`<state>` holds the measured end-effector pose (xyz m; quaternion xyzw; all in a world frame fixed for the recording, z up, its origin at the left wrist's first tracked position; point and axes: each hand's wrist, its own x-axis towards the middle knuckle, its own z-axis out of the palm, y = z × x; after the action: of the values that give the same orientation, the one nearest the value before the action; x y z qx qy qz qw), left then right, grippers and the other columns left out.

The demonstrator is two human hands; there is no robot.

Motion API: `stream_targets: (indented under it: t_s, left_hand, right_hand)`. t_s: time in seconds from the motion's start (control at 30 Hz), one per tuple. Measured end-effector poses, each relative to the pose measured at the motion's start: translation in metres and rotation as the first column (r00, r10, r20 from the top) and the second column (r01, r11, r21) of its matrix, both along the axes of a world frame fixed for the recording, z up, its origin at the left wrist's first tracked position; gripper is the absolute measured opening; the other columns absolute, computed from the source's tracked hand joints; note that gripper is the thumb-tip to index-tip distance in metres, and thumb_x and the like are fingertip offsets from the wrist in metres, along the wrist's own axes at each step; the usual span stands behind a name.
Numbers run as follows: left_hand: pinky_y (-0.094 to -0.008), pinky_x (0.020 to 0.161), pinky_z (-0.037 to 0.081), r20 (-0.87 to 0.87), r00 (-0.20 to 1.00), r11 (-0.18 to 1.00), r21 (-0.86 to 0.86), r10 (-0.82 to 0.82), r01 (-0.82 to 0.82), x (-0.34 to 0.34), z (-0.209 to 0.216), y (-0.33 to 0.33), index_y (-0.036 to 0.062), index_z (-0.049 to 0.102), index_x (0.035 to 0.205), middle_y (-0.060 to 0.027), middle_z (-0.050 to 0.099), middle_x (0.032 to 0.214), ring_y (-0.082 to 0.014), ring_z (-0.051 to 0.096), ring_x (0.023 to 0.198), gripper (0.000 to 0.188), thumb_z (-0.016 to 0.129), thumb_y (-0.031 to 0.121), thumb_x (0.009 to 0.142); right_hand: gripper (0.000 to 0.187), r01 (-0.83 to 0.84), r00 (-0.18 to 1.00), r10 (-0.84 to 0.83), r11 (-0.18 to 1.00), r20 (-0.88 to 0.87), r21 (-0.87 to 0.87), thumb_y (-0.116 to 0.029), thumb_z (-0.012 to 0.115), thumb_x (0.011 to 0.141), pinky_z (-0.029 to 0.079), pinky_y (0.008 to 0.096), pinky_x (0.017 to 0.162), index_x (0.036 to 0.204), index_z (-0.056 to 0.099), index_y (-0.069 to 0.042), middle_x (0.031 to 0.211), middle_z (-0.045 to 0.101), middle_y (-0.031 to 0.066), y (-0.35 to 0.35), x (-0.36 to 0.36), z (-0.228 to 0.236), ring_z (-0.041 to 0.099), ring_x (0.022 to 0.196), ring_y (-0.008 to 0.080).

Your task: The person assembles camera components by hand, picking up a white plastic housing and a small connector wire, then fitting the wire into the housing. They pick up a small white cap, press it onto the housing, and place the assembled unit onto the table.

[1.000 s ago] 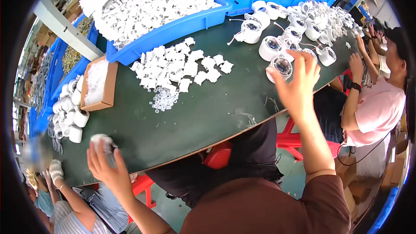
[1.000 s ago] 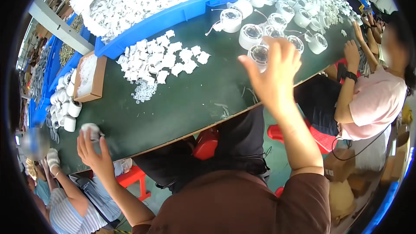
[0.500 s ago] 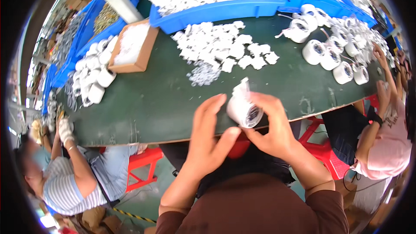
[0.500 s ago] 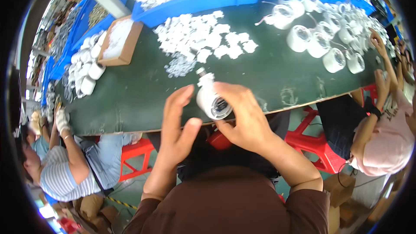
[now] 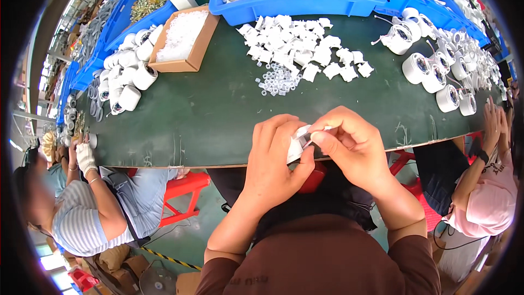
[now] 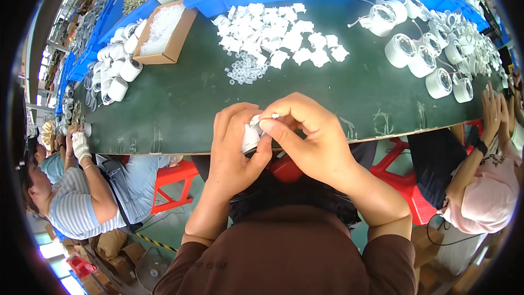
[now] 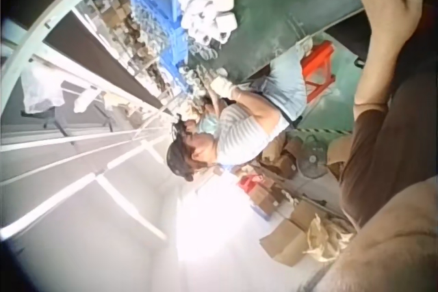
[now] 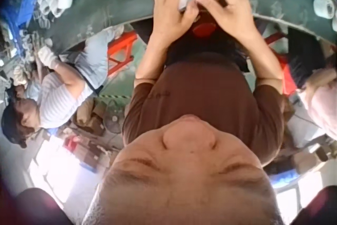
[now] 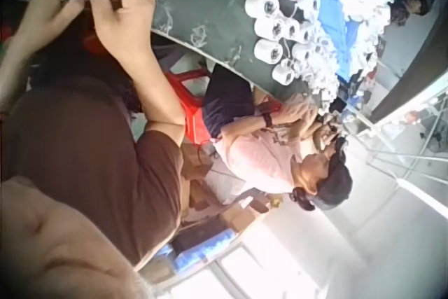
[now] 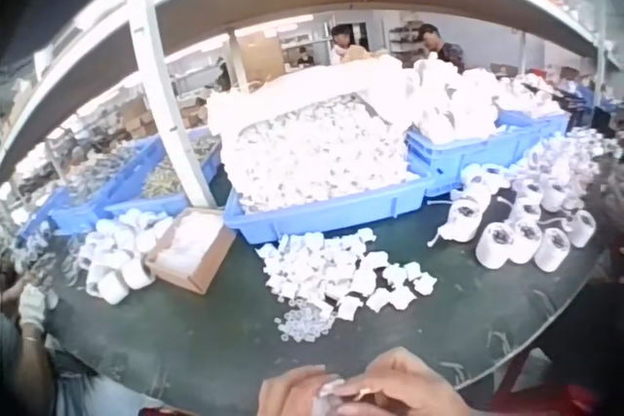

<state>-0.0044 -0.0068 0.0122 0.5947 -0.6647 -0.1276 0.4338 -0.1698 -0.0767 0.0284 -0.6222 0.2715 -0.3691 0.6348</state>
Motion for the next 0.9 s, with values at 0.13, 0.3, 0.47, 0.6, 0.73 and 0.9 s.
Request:
stream_targets:
  t_s: [0.13,0.3,0.47,0.6,0.73,0.9]
  left_hand:
    - [-0.0411,0.087,0.049,-0.056,0.996,0.998,0.011,0.069,-0.068,0.001,-0.006,0.001,0.0003,0.061,0.11,-0.0164,0.062,0.112,-0.0336,0.059,0.099,0.026,0.062,0.001,0.084]
    - [-0.0387,0.085,0.049,-0.262,0.954,0.989,0.01,0.143,-0.145,-0.004,-0.008,0.001,-0.001,0.063,0.104,-0.0151,0.063,0.106,-0.0298,0.061,0.097,0.015,0.056,0.003,0.092]
    - [-0.0385,0.086,0.048,-0.222,0.972,0.997,-0.01,0.078,-0.082,0.0,-0.007,0.0,-0.0016,0.062,0.104,-0.0153,0.063,0.107,-0.0297,0.06,0.097,0.014,0.055,0.007,0.095]
    - [-0.0412,0.081,0.048,-0.164,0.986,0.997,-0.075,0.02,-0.033,0.003,-0.008,-0.003,0.0006,0.062,0.104,-0.0145,0.064,0.107,-0.033,0.058,0.092,0.014,0.062,0.005,0.091]
    - [-0.0385,0.084,0.049,-0.171,0.985,0.998,-0.041,0.034,-0.042,0.0,-0.006,-0.002,-0.0018,0.064,0.103,-0.0161,0.065,0.105,-0.0307,0.061,0.095,0.014,0.061,0.008,0.093]
    - [-0.0377,0.083,0.051,-0.162,0.983,0.993,-0.067,0.082,-0.094,0.005,-0.008,0.0,-0.0018,0.066,0.098,-0.0154,0.067,0.101,-0.0305,0.063,0.091,0.012,0.062,0.007,0.091]
  right_hand:
    - [0.006,-0.014,0.996,-0.004,0.98,0.091,0.198,0.002,0.065,0.096,0.054,0.0251,0.075,0.103,0.066,0.001,0.098,0.068,0.0049,0.001,0.009,0.009,0.063,0.085,0.0069]
    - [0.012,0.085,0.992,-0.098,0.983,-0.074,-0.161,0.008,0.063,0.095,0.054,0.0261,0.082,0.106,0.063,0.002,0.1,0.065,0.0049,0.009,0.016,-0.01,0.064,0.09,0.0099]
    - [0.008,0.146,0.978,-0.161,0.983,-0.136,-0.111,0.004,0.063,0.097,0.053,0.0256,0.081,0.103,0.062,0.001,0.1,0.066,0.0041,0.013,0.02,-0.021,0.063,0.09,0.0088]
    - [0.005,0.08,0.996,-0.074,0.981,-0.039,0.175,0.001,0.062,0.098,0.052,0.0251,0.081,0.104,0.061,0.001,0.1,0.066,0.004,0.012,0.018,-0.015,0.063,0.091,0.0082]
    - [0.007,-0.001,0.999,-0.017,0.947,0.052,0.322,0.0,0.062,0.099,0.052,0.0253,0.08,0.106,0.062,0.001,0.102,0.066,0.0026,0.006,0.007,-0.011,0.062,0.092,0.0075]
    - [0.017,0.03,0.928,-0.205,0.873,-0.31,-0.488,0.0,0.066,0.094,0.052,0.0277,0.078,0.11,0.065,-0.001,0.104,0.064,0.0068,-0.028,-0.015,-0.002,0.063,0.09,0.0134]
